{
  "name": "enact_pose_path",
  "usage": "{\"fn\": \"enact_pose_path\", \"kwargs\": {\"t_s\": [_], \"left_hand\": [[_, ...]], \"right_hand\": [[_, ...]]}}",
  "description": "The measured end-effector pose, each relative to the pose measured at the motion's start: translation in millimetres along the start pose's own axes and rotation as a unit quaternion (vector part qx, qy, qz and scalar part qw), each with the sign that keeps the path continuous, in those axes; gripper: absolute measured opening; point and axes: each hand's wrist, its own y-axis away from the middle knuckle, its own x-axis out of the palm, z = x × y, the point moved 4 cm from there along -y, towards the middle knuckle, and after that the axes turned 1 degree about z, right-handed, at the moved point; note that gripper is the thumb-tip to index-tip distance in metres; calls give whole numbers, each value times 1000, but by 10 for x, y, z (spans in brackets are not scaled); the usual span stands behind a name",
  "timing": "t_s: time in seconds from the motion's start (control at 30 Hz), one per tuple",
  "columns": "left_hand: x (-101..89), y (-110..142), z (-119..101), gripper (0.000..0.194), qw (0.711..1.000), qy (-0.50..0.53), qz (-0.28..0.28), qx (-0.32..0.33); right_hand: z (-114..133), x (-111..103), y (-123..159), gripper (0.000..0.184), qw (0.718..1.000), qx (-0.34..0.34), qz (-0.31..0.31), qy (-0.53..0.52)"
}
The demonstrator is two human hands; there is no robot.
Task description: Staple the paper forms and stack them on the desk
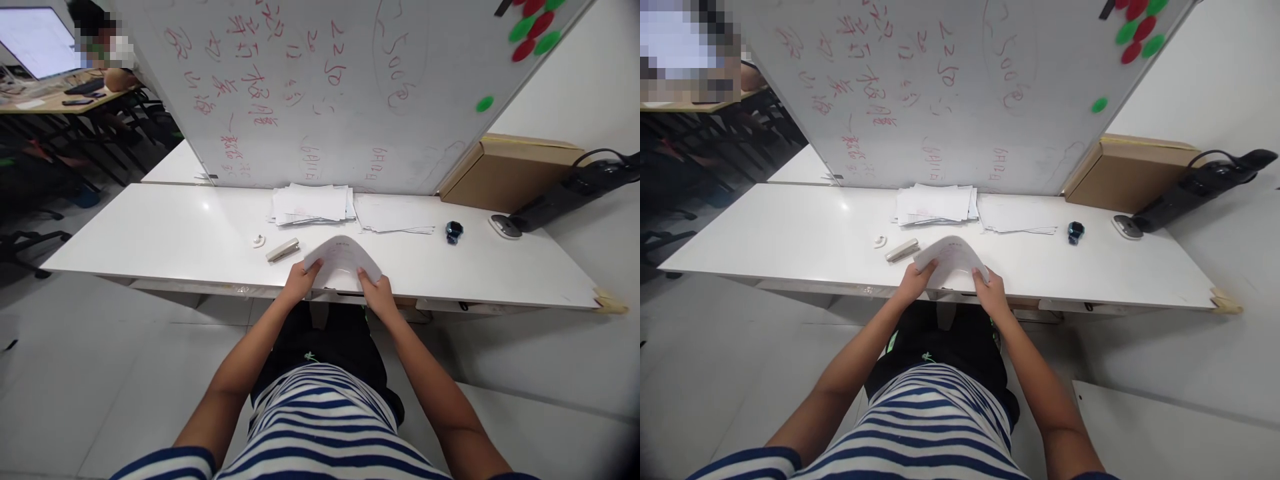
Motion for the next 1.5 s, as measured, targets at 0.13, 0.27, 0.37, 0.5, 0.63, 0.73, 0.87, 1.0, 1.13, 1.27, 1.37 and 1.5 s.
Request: {"fn": "enact_pose_path", "kwargs": {"t_s": [0.13, 0.27, 0.37, 0.5, 0.63, 0.73, 0.87, 1.0, 1.13, 1.27, 1.37, 1.5], "left_hand": [[24, 31, 27, 45, 1000, 2, -10, -8], [-34, 111, -85, 46, 999, 10, 20, -25], [-86, 190, -141, 48, 991, 35, 90, -89], [-120, 287, -162, 51, 968, 70, 179, -163], [-308, 149, -205, 47, 995, -63, 50, -55], [-485, -61, -194, 40, 949, -300, -82, 48], [-602, -339, 7, 41, 874, -479, -57, 47], [-620, -393, 99, 34, 862, -503, 32, 58], [-556, -307, 37, 36, 866, -479, 103, 99], [-536, -280, -13, 41, 879, -447, 127, 105], [-553, -301, -31, 46, 894, -416, 137, 98], [-570, -369, -78, 57, 911, -388, 122, 73]], "right_hand": [[-58, 45, 42, 45, 1000, -10, 27, 4], [-32, -82, 139, 47, 999, -2, 17, 37], [-40, -231, 234, 48, 997, 49, 15, 65], [-218, -373, 384, 50, 991, 121, 41, 28], [-538, -424, 520, 53, 980, 183, 36, -70], [-687, -427, 573, 57, 971, 208, 5, -120], [-681, -388, 594, 53, 961, 233, -1, -150], [-589, -330, 594, 47, 957, 227, 21, -178], [-542, -259, 587, 43, 956, 228, 50, -177], [-525, -196, 574, 40, 957, 235, 60, -159], [-512, -147, 568, 38, 958, 232, 77, -149], [-502, -106, 553, 35, 962, 218, 86, -138]]}}
